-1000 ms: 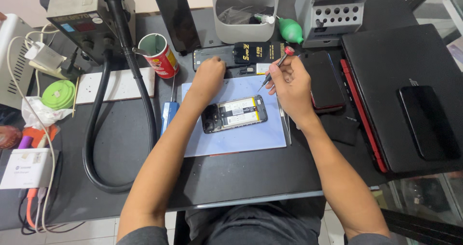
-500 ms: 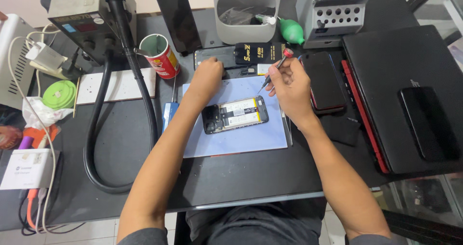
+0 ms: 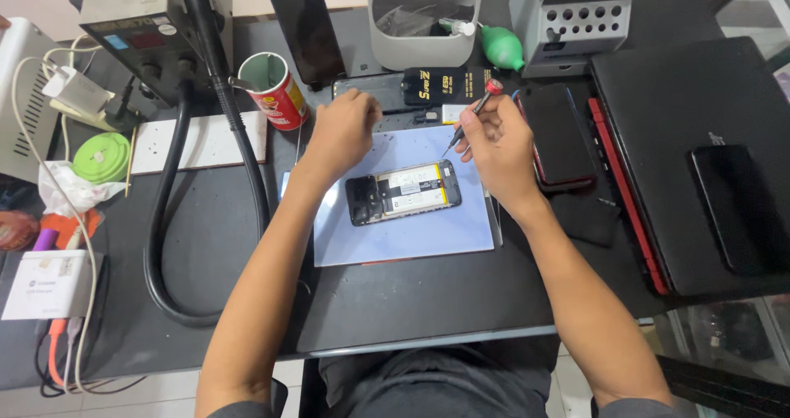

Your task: The person disassembles a smartphone, removes the battery, and uses a screwdriver to adjust internal components. They then reinsert the battery and continue working on the device's internal parts.

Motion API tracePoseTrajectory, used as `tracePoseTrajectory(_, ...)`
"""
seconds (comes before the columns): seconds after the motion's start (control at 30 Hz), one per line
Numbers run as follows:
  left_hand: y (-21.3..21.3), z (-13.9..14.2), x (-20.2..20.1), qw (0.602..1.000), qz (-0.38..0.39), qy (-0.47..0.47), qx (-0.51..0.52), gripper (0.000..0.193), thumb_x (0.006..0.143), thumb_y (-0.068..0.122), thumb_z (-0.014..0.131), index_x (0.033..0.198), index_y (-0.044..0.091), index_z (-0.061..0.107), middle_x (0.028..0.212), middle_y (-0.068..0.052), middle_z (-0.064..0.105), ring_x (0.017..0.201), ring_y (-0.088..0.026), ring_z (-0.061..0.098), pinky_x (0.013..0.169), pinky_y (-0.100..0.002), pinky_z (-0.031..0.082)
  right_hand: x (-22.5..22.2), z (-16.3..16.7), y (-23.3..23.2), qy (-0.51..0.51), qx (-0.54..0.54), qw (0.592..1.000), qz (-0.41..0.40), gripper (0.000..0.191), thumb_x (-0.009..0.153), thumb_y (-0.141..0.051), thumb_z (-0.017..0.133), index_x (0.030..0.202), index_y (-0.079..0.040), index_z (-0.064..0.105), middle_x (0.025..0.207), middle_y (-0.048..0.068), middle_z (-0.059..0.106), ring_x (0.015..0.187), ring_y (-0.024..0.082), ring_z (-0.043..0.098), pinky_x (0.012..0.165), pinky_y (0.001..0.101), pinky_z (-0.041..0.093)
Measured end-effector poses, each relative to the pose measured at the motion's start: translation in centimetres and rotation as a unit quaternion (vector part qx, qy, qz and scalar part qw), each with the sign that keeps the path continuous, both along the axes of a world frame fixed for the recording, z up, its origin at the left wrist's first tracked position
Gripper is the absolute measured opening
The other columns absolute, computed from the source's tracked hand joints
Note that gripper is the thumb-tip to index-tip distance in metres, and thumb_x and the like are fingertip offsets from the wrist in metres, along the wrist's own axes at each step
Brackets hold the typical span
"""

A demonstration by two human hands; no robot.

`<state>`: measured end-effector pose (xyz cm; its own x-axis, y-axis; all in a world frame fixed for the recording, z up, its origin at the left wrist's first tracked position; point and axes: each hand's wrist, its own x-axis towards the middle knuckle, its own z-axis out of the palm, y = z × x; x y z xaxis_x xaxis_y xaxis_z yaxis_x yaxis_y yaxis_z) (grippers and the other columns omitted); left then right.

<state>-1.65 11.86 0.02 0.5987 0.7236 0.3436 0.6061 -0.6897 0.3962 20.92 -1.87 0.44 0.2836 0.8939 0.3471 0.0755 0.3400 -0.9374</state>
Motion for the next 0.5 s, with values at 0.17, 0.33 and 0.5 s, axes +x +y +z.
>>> tracePoseTrajectory(0.17,1.5,-0.4,-0.2,0.998,-0.014,0.031,0.061,0.01,0.083,0.008,0.07,0.09,0.011,0.077,0.093,-0.007,0.072,0.096,-0.031,0.066,0.078,-0.048,0.043,0.1,0.0,0.2,-0.002,-0.007,1.0,-0.002,0.014,0.107,-0.013,0.061,0.11,-0.001,0.055,0.094,0.008,0.068,0.073,0.01,0.067,0.06,0.0237,0.054)
tracePoseTrajectory(0.33,3.9,-1.9,0.1,0.993,-0.09,0.055,0.059,0.019,0.08,0.015,0.075,0.098,0.014,0.082,0.088,-0.01,0.071,0.085,-0.031,0.068,0.076,-0.044,0.051,0.3,-0.3,0.3,-0.003,-0.006,1.0,-0.008,0.015,0.107,-0.014,0.061,0.11,-0.001,0.055,0.094,0.009,0.068,0.073,0.011,0.067,0.059,0.0239,0.055)
tracePoseTrajectory(0.5,4.9,-3.1,0.6,0.989,-0.121,0.056,0.063,0.016,0.079,0.016,0.075,0.093,0.015,0.084,0.086,-0.013,0.07,0.081,-0.033,0.068,0.071,-0.044,0.053,0.3,-0.8,0.5,0.01,-0.012,1.0,0.005,0.016,0.107,-0.015,0.061,0.111,-0.001,0.054,0.096,0.01,0.069,0.073,0.011,0.068,0.059,0.0242,0.056)
